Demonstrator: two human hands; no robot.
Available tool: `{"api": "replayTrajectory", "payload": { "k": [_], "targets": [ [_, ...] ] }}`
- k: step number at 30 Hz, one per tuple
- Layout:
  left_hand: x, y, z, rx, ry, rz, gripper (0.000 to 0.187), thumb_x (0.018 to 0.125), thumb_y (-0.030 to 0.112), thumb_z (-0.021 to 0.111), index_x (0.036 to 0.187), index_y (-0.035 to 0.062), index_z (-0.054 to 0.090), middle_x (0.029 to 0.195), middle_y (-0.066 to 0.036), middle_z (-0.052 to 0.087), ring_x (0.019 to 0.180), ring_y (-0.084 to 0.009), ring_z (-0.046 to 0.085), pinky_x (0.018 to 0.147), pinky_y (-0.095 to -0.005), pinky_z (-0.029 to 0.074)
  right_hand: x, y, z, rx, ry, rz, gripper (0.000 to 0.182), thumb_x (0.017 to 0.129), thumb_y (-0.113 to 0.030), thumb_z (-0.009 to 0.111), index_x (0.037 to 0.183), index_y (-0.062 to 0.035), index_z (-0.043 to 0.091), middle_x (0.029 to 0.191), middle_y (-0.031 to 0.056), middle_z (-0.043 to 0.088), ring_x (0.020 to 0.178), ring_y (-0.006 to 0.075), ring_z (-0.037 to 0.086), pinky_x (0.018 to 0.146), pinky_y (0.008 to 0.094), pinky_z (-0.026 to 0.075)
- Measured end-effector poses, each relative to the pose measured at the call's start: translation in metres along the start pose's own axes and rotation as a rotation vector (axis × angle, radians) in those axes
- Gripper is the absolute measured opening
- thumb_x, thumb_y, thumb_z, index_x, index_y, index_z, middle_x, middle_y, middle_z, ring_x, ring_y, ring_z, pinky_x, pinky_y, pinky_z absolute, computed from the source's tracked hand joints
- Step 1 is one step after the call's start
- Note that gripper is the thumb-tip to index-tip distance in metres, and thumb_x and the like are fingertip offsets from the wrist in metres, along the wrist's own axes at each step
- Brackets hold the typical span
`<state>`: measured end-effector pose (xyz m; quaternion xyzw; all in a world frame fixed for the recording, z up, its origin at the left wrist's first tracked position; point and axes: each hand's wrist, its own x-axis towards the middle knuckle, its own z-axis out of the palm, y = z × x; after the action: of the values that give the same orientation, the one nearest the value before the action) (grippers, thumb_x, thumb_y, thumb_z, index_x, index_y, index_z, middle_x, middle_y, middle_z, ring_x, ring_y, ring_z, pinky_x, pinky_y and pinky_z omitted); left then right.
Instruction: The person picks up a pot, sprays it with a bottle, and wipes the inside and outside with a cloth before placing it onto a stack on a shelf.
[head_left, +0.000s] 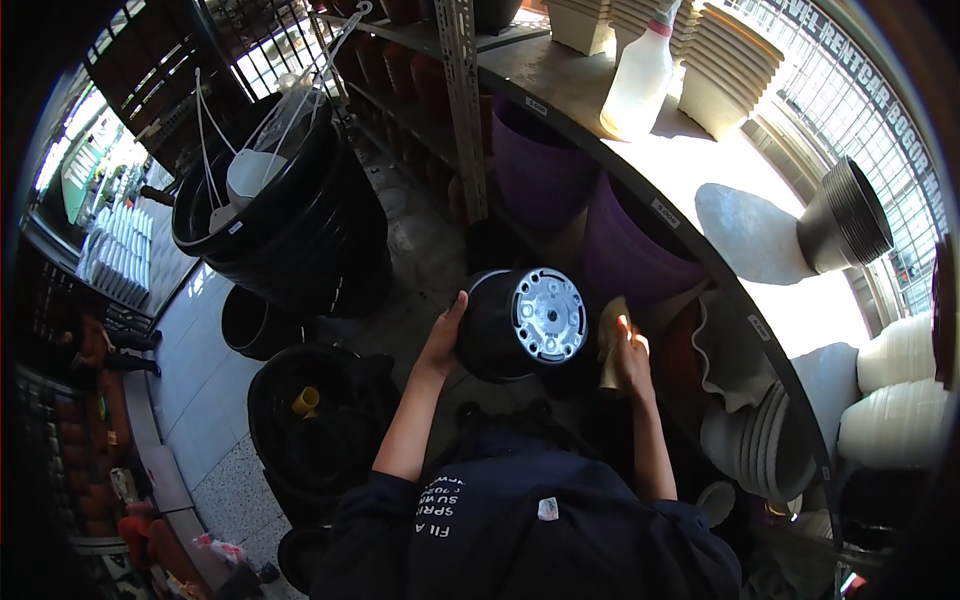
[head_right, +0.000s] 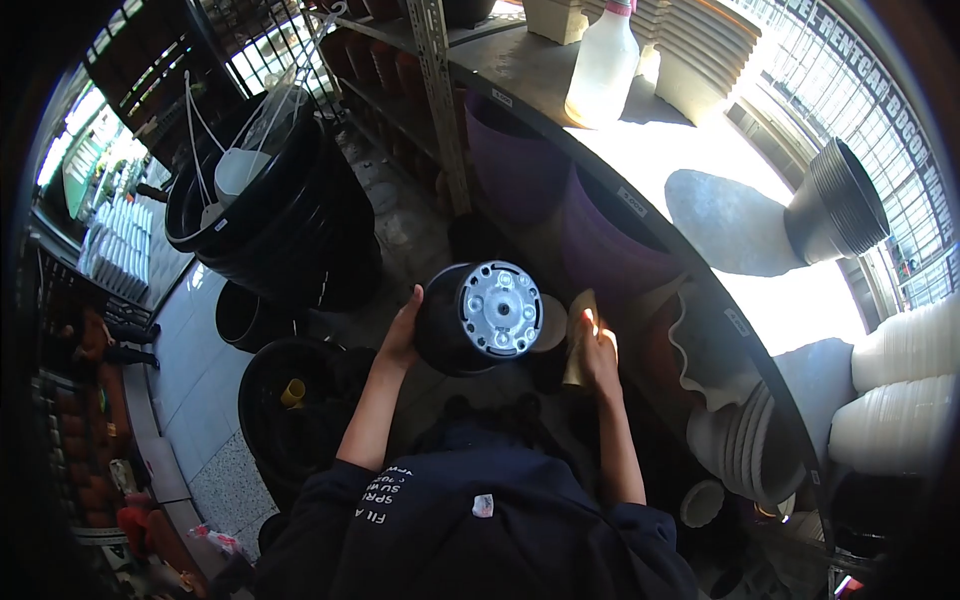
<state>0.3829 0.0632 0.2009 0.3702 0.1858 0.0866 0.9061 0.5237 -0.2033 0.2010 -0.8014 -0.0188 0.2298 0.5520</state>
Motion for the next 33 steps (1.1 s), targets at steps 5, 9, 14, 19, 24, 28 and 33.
{"api": "replayTrajectory", "payload": {
  "k": [5,9,14,19,24,28,33],
  "targets": [
    [-0.01,-0.007,0.043,0.37,0.173,0.305,0.028,0.084,0.03,0.065,0.086,0.0024,0.065,0.08,-0.002,0.064,0.07,-0.0106,0.059,0.065,-0.0238,0.047,-0.026,-0.061,0.03,-0.267,0.166,-0.562,0.034,0.094,-0.028,0.045,0.114,-0.0027,0.054,0.099,0.0163,0.047,0.086,0.03,0.054,0.076,0.0376,0.044],
    [-0.007,-0.016,0.052,0.581,0.29,0.573,0.034,0.083,0.029,0.067,0.062,0.0034,0.061,0.056,0.0,0.057,0.049,-0.0089,0.05,0.048,-0.0255,0.038,-0.031,-0.073,0.045,-0.31,0.124,-0.448,0.033,0.094,-0.028,0.044,0.113,-0.004,0.055,0.096,0.0175,0.046,0.084,0.0341,0.054,0.076,0.0399,0.045],
    [0.005,-0.023,0.046,0.81,0.546,0.81,0.041,0.083,0.028,0.066,0.056,-0.0008,0.056,0.047,-0.005,0.054,0.042,-0.0112,0.048,0.043,-0.0283,0.036,-0.04,-0.067,0.048,-0.322,-0.083,-0.45,0.034,0.094,-0.03,0.043,0.107,-0.0015,0.057,0.088,0.0169,0.046,0.08,0.0313,0.052,0.073,0.0361,0.042],
    [0.007,-0.001,0.034,0.858,0.548,0.808,0.042,0.085,0.027,0.063,0.057,-0.0017,0.055,0.047,-0.004,0.051,0.042,-0.0101,0.046,0.043,-0.0287,0.034,-0.034,-0.054,0.031,0.08,-0.604,-0.103,0.04,0.095,-0.036,0.043,0.107,-0.0002,0.057,0.085,0.0036,0.055,0.081,0.0122,0.052,0.073,0.0275,0.042],
    [0.007,-0.002,0.024,1.03,0.499,0.621,0.051,0.091,0.031,0.054,0.052,-0.0006,0.049,0.043,-0.005,0.043,0.042,-0.0088,0.04,0.041,-0.0314,0.028,-0.025,-0.101,0.019,0.249,-0.593,-0.259,0.036,0.094,-0.034,0.045,0.107,-0.0022,0.055,0.084,0.0063,0.057,0.072,0.0136,0.057,0.064,0.0258,0.047],
    [-0.001,-0.021,0.064,1.123,0.345,0.723,0.053,0.095,0.027,0.043,0.052,-0.0034,0.049,0.042,-0.017,0.042,0.035,-0.0242,0.044,0.039,-0.0361,0.028,-0.014,-0.11,0.066,-0.616,0.124,-0.679,0.029,0.087,-0.029,0.054,0.106,-0.0085,0.061,0.094,0.0176,0.051,0.077,0.0306,0.057,0.062,0.0391,0.05],
    [0.003,-0.031,0.07,1.013,0.434,0.684,0.057,0.098,0.031,0.033,0.061,-0.0049,0.057,0.046,-0.017,0.051,0.04,-0.0235,0.052,0.042,-0.0367,0.035,-0.051,-0.097,0.105,-0.624,0.237,-0.876,0.037,0.08,-0.023,0.06,0.116,-0.0153,0.058,0.104,0.0138,0.049,0.082,0.0318,0.055,0.065,0.0395,0.05]
  ]
}}
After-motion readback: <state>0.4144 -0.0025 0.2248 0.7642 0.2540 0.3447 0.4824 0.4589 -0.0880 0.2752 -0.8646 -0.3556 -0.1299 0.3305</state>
